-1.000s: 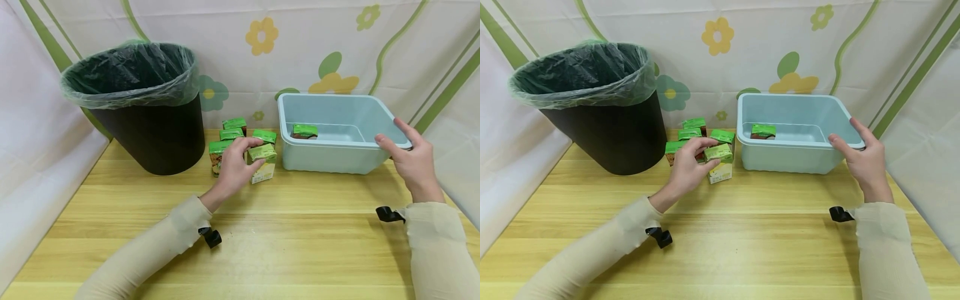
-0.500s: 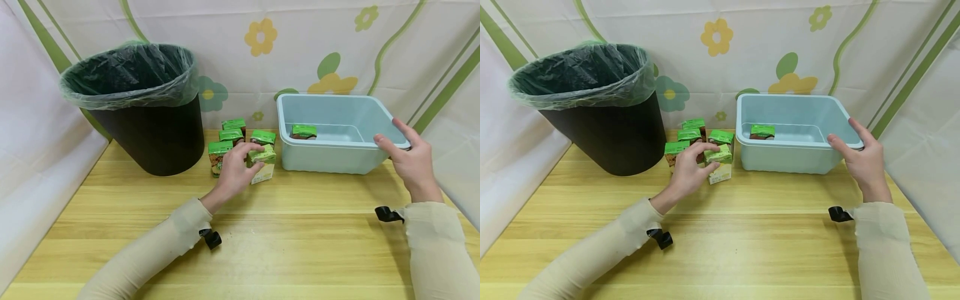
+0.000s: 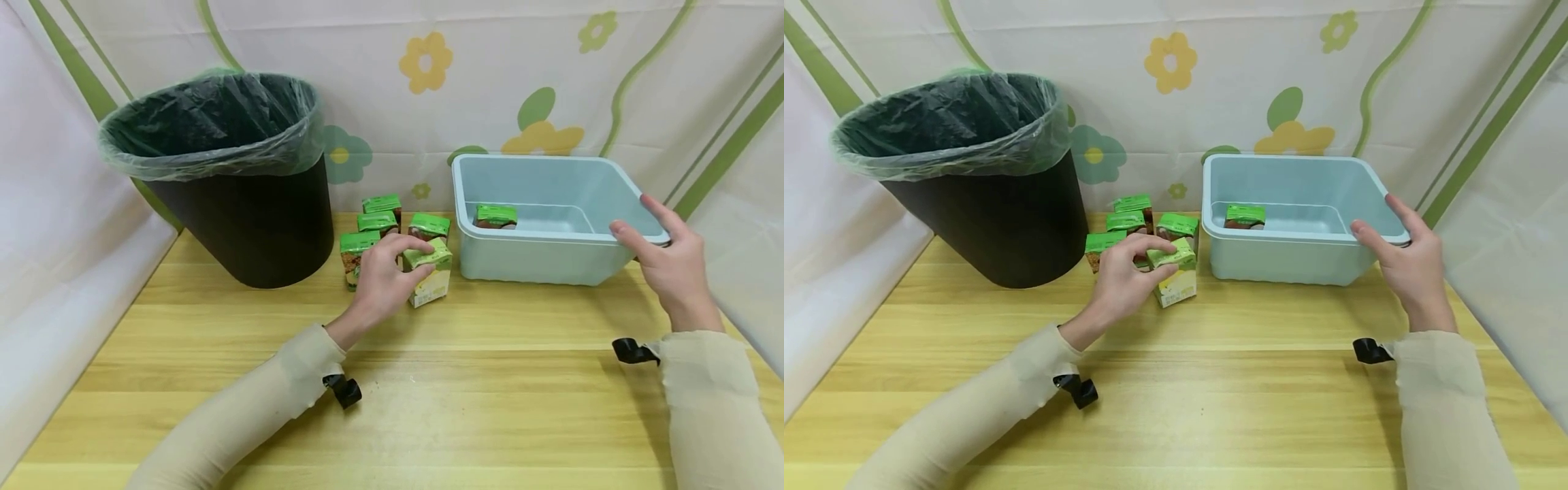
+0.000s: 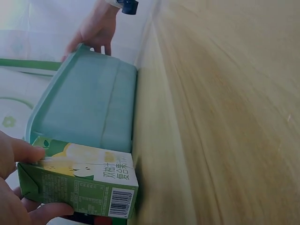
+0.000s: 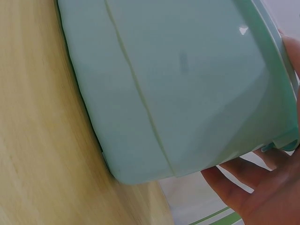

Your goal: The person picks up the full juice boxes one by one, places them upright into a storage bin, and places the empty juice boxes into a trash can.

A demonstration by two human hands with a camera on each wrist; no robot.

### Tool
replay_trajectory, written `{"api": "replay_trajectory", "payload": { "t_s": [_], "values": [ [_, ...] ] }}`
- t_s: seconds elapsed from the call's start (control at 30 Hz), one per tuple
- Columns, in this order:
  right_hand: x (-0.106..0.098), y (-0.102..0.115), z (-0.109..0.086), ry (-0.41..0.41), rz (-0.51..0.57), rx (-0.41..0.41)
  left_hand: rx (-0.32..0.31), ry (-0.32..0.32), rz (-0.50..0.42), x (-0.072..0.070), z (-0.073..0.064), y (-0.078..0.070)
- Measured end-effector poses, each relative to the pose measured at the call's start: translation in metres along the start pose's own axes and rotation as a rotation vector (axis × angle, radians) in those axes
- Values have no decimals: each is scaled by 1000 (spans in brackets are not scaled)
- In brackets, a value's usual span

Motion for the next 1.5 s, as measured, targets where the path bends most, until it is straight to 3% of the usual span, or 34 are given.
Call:
{"api": "replay_trajectory", "payload": {
  "t_s": [0.23, 0.53, 0.83, 1.17, 1.5],
  "values": [
    [-2, 0, -1, -3, -20, 7, 19, -47, -71, -13, 3, -10],
    [2, -1, 1, 17, 85, 7, -69, -124, -200, -41, 10, -11],
    [1, 0, 2, 9, 56, 3, -46, -224, -264, -67, 21, -27],
    [1, -2, 2, 8, 24, 12, -23, -286, -296, -73, 32, -41],
    [1, -2, 2, 2, 31, 6, -6, -319, -322, -59, 51, -55]
  ]
}}
Point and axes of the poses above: each hand's wrist, its own z-axis towards the middle knuckle, its own x-axis out of the palm, y = z × x, the point moved 9 cm from there along z, towards the middle knuckle, and after that the axes turned 6 degrees about y, right-handed, at the moved point
